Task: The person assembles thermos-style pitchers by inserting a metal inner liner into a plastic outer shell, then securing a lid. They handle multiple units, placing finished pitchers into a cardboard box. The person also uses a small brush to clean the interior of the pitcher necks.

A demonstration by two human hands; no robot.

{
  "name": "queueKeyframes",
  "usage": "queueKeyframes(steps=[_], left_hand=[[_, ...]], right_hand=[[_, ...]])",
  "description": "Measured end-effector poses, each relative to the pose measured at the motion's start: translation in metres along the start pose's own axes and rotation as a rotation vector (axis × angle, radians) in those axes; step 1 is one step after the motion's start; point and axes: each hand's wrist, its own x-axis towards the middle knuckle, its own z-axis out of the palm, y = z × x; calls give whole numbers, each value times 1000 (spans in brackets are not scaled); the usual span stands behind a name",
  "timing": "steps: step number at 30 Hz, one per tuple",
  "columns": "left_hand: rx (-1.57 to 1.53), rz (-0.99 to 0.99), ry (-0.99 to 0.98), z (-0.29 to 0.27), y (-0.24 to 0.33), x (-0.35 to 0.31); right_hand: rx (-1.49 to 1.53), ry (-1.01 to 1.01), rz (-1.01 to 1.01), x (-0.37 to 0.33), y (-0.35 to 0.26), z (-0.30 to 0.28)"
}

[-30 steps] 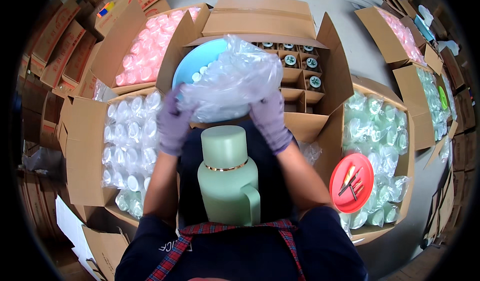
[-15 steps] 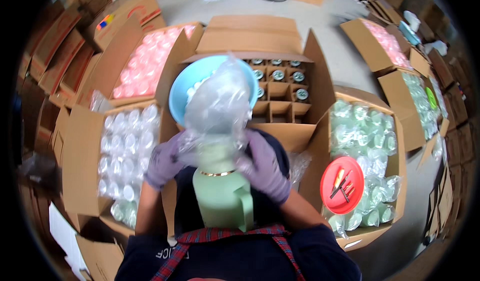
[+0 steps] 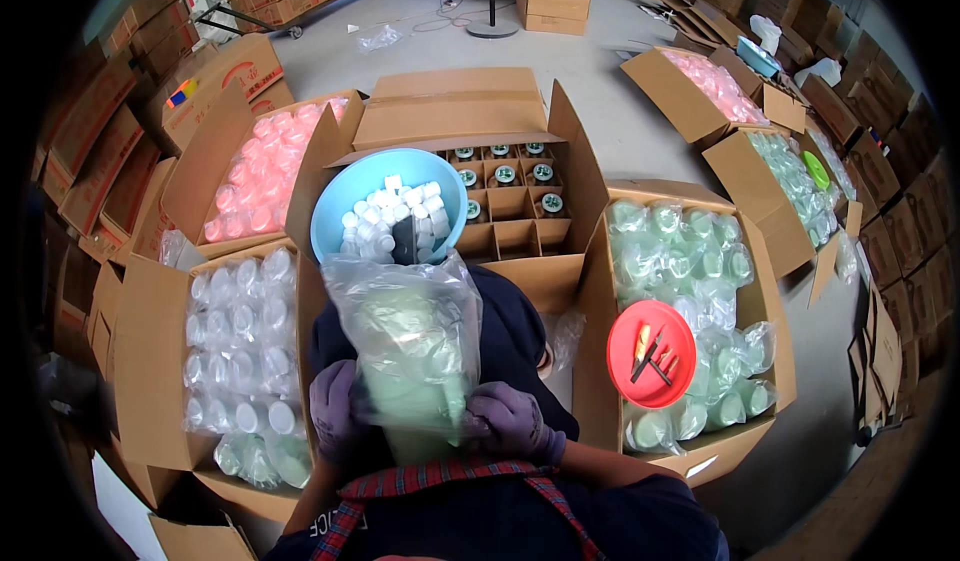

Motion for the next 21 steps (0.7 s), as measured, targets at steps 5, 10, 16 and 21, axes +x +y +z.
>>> queueKeyframes(steps=[5,10,16,21], left_hand=[[53,139,-149,-6,10,-72],[-412,267,-986,-88,-9,-39],[-8,898,-446,-23,68,72],[420,1170,-1103,-22,124,97]], right_hand=[[209,-531,69,-56,18,-5],[242,-630,-10,-70,16,-29],[238,-801,-121,-59,21,-13],[379,-507,629,-130,17,-43]])
